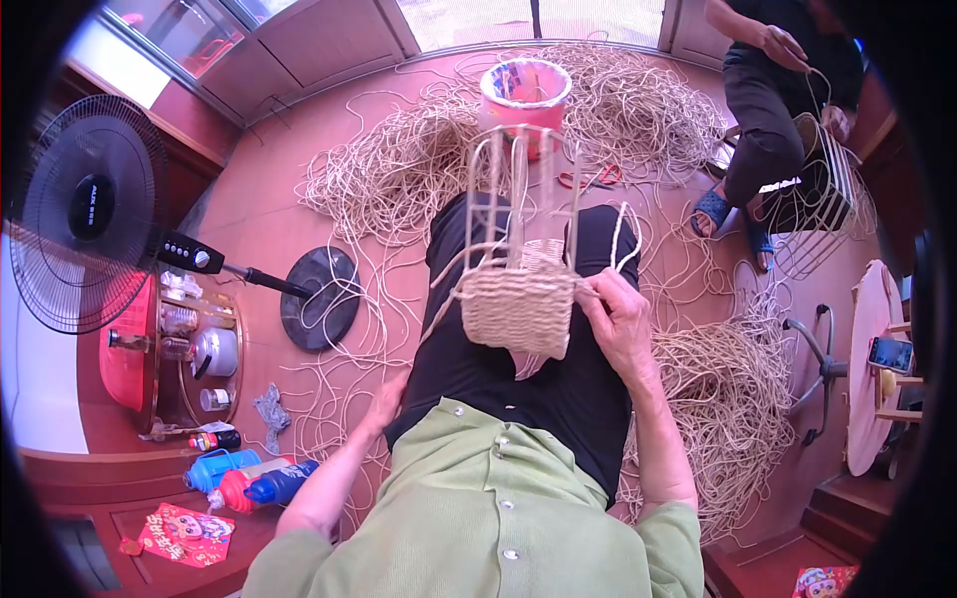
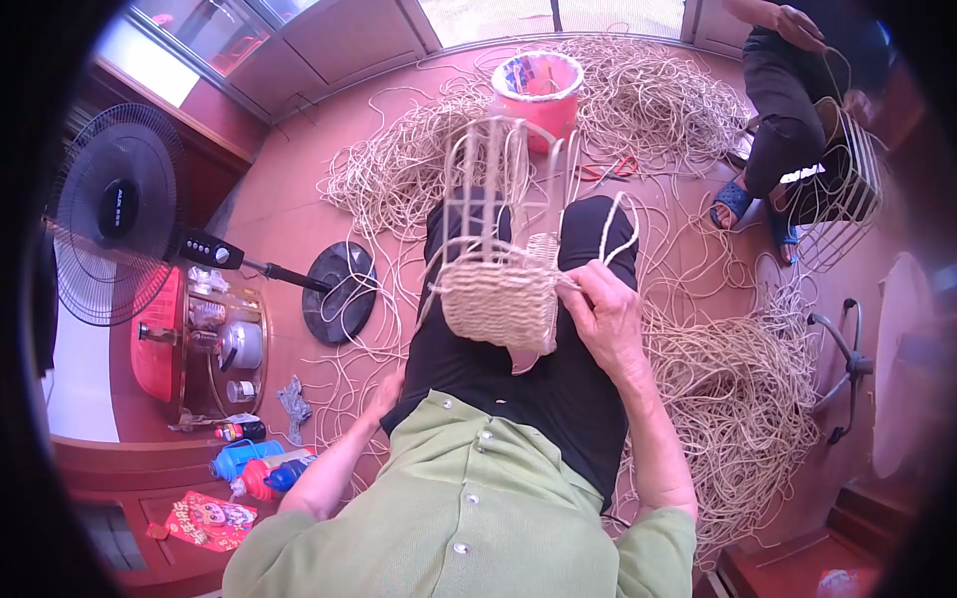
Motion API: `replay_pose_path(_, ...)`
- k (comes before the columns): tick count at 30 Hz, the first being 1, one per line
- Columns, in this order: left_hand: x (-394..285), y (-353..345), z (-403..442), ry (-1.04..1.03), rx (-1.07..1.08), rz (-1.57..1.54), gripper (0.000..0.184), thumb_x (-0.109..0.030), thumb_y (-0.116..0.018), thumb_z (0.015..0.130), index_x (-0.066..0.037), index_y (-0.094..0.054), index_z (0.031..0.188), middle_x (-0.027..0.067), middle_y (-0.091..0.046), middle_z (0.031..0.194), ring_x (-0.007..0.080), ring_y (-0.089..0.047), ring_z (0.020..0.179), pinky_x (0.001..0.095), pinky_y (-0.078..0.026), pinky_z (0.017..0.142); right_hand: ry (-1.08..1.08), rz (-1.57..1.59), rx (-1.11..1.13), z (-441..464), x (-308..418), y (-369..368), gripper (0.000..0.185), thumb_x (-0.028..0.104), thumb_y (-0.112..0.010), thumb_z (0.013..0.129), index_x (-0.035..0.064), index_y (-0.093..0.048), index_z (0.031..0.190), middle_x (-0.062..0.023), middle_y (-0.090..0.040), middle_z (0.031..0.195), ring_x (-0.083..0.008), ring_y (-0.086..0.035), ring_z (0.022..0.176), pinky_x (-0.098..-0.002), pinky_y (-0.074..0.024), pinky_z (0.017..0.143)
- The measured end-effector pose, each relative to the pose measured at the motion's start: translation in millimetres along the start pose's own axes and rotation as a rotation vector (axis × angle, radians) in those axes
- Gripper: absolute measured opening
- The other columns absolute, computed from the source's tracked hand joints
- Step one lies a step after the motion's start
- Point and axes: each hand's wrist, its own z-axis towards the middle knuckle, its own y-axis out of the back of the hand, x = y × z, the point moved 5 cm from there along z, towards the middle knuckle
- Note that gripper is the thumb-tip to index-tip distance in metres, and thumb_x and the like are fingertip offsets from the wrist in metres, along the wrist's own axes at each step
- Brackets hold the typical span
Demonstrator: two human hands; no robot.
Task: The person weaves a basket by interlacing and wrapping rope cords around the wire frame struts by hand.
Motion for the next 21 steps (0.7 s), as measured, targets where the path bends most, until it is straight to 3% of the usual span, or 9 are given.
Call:
replay_pose_path(2, 40.1, 23.3, -22.0, 0.205, 0.147, 0.163, 0.034, -0.024, -0.037, 0.107, -0.003, -0.063, 0.112, 0.0122, -0.072, 0.093, 0.0266, -0.070, 0.085, 0.0380, -0.054, 0.078, 0.056, -0.001, 0.081, -2.5, -3.4, -2.5, 0.016, 0.017, -0.067, 0.096, 0.0015, -0.065, 0.091, -0.0110, -0.058, 0.081, -0.0311, -0.062, 0.072, -0.0401, -0.0486, 0.067)
replay_pose_path(5, 33.6, 59.2, 26.6, -0.144, 0.189, 0.536, 0.046, -0.039, -0.043, 0.106, -0.001, -0.062, 0.090, 0.0075, -0.063, 0.074, 0.0186, -0.063, 0.071, 0.0420, -0.049, 0.069, 0.032, 0.094, 0.131, -1.3, -7.9, -2.0, 0.022, 0.017, -0.067, 0.096, 0.0003, -0.060, 0.083, -0.0091, -0.056, 0.076, -0.0248, -0.059, 0.069, -0.0366, -0.0458, 0.065)
replay_pose_path(8, 68.3, 26.3, 28.5, 0.132, -0.046, 0.270, 0.039, -0.035, -0.045, 0.105, -0.003, -0.065, 0.096, 0.0106, -0.066, 0.082, 0.0216, -0.065, 0.079, 0.0423, -0.050, 0.074, -0.143, 0.294, 0.110, -0.1, -28.4, 10.1, 0.021, 0.014, -0.067, 0.095, -0.0013, -0.061, 0.082, -0.0069, -0.053, 0.072, -0.0166, -0.055, 0.068, -0.0323, -0.0426, 0.063)
replay_pose_path(13, 124.7, -33.7, -59.1, 0.220, 0.098, 0.111, 0.030, -0.027, -0.046, 0.105, -0.005, -0.067, 0.108, 0.0154, -0.070, 0.094, 0.0270, -0.067, 0.093, 0.0436, -0.050, 0.084, 0.027, 0.155, 0.134, -1.2, 10.1, -1.4, 0.023, 0.019, -0.070, 0.093, -0.0010, -0.063, 0.083, -0.0089, -0.053, 0.073, -0.0183, -0.056, 0.067, -0.0334, -0.0433, 0.063)
replay_pose_path(15, 169.5, 39.5, -79.1, 0.245, -0.100, 0.235, 0.029, -0.024, -0.046, 0.105, -0.007, -0.068, 0.113, 0.0173, -0.072, 0.099, 0.0292, -0.068, 0.099, 0.0441, -0.050, 0.088, -0.073, 0.293, 0.204, -7.2, 2.6, -4.8, 0.025, 0.019, -0.068, 0.096, -0.0003, -0.064, 0.081, -0.0072, -0.057, 0.075, -0.0170, -0.056, 0.069, -0.0326, -0.0444, 0.065)
replay_pose_path(17, 161.7, 160.9, -73.0, 0.198, -0.577, 0.391, 0.029, -0.025, -0.048, 0.106, -0.004, -0.067, 0.111, 0.0157, -0.070, 0.098, 0.0276, -0.065, 0.097, 0.0425, -0.050, 0.088, -0.145, 0.434, 0.029, -12.6, -31.8, 19.0, 0.029, 0.021, -0.058, 0.104, 0.0032, -0.062, 0.082, 0.0012, -0.053, 0.074, -0.0109, -0.048, 0.066, -0.0297, -0.0386, 0.062)
replay_pose_path(18, 139.2, 216.7, -69.6, 0.171, -0.838, 0.456, 0.032, -0.027, -0.050, 0.107, 0.000, -0.067, 0.106, 0.0130, -0.067, 0.095, 0.0250, -0.063, 0.092, 0.0406, -0.049, 0.085, -0.363, 0.351, -0.166, -24.9, -61.7, 55.6, 0.028, 0.021, -0.055, 0.106, 0.0058, -0.064, 0.085, 0.0037, -0.053, 0.077, -0.0082, -0.046, 0.069, -0.0282, -0.0374, 0.062)
replay_pose_path(20, 3.9, 256.9, -48.5, 0.058, -1.031, 0.533, 0.031, -0.027, -0.052, 0.107, 0.001, -0.065, 0.106, 0.0079, -0.066, 0.093, 0.0208, -0.061, 0.086, 0.0369, -0.049, 0.080, -0.423, 0.082, -0.542, -93.1, -192.4, 176.0, 0.026, 0.019, -0.048, 0.107, 0.0072, -0.071, 0.110, 0.0026, -0.057, 0.082, -0.0083, -0.045, 0.072, -0.0276, -0.0385, 0.063)
replay_pose_path(21, -45.9, 253.8, -33.6, 0.000, -1.058, 0.380, 0.030, -0.026, -0.053, 0.106, 0.001, -0.067, 0.105, 0.0067, -0.066, 0.090, 0.0189, -0.061, 0.083, 0.0354, -0.049, 0.077, -0.535, -0.139, -0.615, -166.1, -288.3, 268.1, 0.037, 0.017, -0.047, 0.106, 0.0040, -0.062, 0.138, -0.0048, -0.062, 0.114, -0.0154, -0.059, 0.098, -0.0311, -0.0496, 0.082)
